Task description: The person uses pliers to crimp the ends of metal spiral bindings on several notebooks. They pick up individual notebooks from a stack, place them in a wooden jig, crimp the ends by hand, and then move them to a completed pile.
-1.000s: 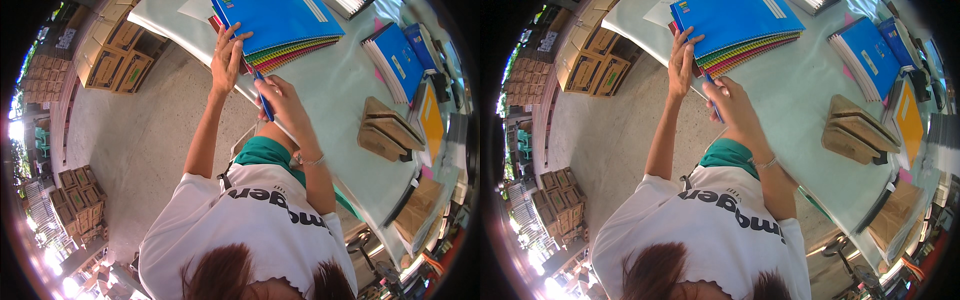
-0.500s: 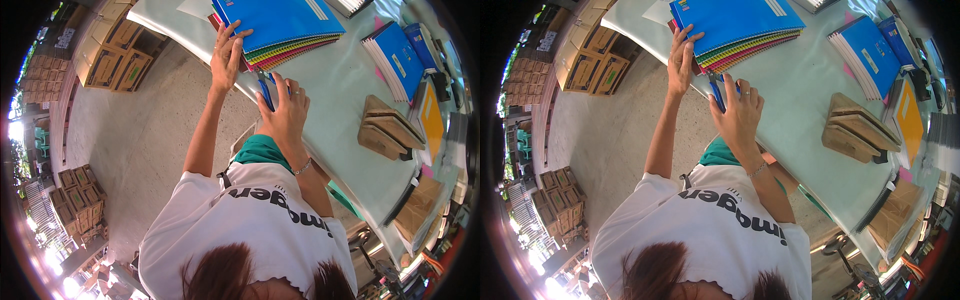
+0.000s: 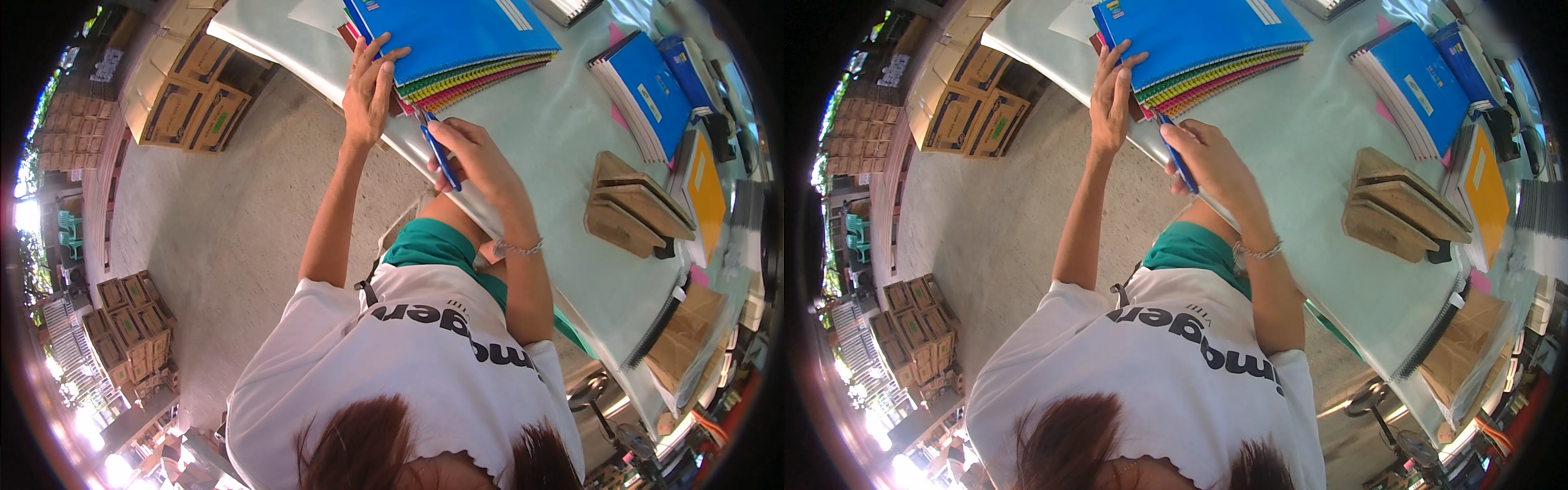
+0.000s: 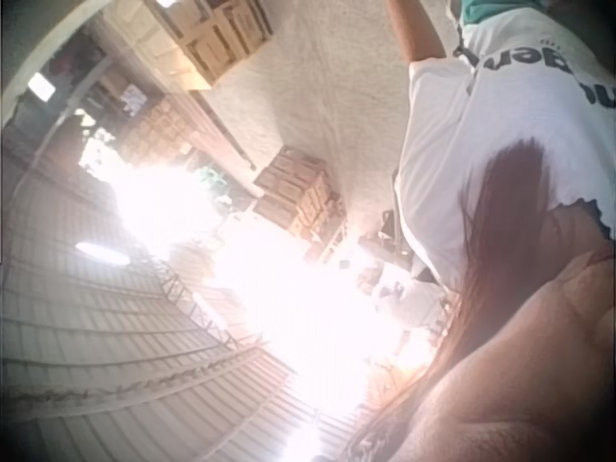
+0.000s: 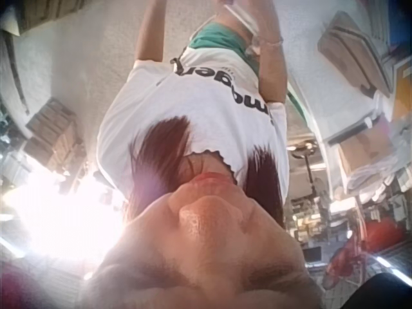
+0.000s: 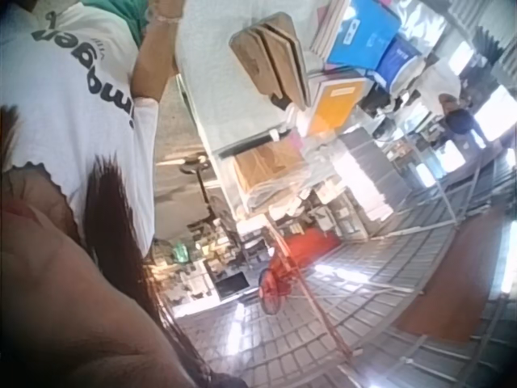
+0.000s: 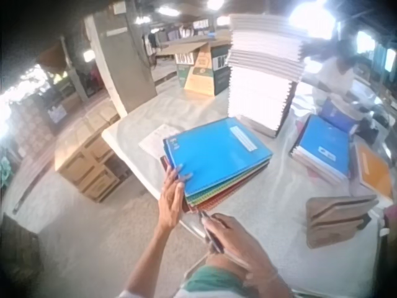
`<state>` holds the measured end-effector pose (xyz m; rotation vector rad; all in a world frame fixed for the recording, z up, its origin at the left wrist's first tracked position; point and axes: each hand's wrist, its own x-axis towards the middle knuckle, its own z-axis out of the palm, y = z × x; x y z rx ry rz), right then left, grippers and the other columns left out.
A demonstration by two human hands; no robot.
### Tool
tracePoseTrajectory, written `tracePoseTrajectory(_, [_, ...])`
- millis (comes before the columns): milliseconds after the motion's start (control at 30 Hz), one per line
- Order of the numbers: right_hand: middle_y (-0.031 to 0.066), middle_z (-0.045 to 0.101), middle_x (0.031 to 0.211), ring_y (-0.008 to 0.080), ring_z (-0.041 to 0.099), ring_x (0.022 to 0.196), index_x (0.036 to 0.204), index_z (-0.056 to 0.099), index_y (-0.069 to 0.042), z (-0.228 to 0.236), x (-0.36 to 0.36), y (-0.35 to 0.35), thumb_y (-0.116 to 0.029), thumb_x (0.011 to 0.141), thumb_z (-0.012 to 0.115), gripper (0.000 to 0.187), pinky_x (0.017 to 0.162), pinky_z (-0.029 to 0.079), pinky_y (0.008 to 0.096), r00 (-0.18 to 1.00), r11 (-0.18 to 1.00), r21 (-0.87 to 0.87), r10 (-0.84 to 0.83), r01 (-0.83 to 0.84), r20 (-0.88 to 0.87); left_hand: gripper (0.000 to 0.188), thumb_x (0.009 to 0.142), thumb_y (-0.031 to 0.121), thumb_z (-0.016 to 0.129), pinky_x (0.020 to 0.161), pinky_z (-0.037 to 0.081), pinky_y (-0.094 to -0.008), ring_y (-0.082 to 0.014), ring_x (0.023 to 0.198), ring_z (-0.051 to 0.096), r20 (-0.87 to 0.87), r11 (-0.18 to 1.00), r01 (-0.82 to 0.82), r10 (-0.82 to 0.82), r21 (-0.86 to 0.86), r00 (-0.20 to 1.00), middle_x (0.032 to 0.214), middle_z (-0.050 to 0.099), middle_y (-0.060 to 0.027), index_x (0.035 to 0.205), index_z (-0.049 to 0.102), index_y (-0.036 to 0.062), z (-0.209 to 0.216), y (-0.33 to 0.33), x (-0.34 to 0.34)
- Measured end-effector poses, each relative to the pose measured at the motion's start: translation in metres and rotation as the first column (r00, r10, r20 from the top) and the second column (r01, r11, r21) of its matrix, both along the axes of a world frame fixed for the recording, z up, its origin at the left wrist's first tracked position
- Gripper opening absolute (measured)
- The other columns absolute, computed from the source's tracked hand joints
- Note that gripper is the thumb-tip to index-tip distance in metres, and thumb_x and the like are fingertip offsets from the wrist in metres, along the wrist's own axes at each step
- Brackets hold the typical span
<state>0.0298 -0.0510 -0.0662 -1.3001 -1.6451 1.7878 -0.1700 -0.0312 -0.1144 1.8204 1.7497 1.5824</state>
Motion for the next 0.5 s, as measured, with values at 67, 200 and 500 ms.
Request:
tracePoseTrajectory(67, [0.0100, 0.058, 0.077, 0.0203, 0.061, 0.066, 0.107, 0.060, -0.008, 0.021, 0.001, 0.001, -0.033, 0.088, 0.065, 0.032, 0.061, 0.049, 0.0339, 0.998, 0.995, -0.081, 0.064, -0.063, 0.003, 0.043, 0.102, 0.036, 0.037, 0.115, 0.025, -0.0479, -0.0343, 0.144, 0.025, 0.001, 1.000, -0.014, 0.014, -0.011, 1.000, 0.141, 0.051, -0.0114, 0.116, 0.070, 0.0137, -0.003, -0.001, -0.002])
tracePoseTrajectory(200, [0.0117, 0.059, 0.104, 0.0274, 0.056, 0.092, 0.121, 0.056, -0.010, -0.012, -0.010, -0.035, -0.031, 0.080, 0.071, 0.049, 0.084, 0.044, 0.0415, 0.849, 0.553, 0.825, -0.375, -0.117, 0.372, 0.043, 0.102, 0.037, 0.036, 0.114, 0.026, -0.0486, -0.0343, 0.144, 0.025, 0.004, 0.999, -0.028, 0.028, -0.016, 1.000, 0.140, 0.051, -0.0112, 0.116, 0.070, 0.0146, -0.004, -0.002, -0.001])
tracePoseTrajectory(500, [0.0104, 0.057, 0.111, 0.0277, 0.053, 0.103, 0.123, 0.059, -0.009, -0.039, -0.010, -0.051, -0.026, 0.079, 0.074, 0.050, 0.091, 0.040, 0.0447, 0.862, 0.403, 0.914, -0.449, -0.040, 0.236, 0.046, 0.103, 0.039, 0.035, 0.117, 0.021, -0.0505, -0.0335, 0.145, 0.022, 0.033, 1.000, -0.006, 0.007, -0.023, 0.999, 0.143, 0.048, -0.0125, 0.117, 0.069, 0.0127, -0.005, -0.002, 0.002])
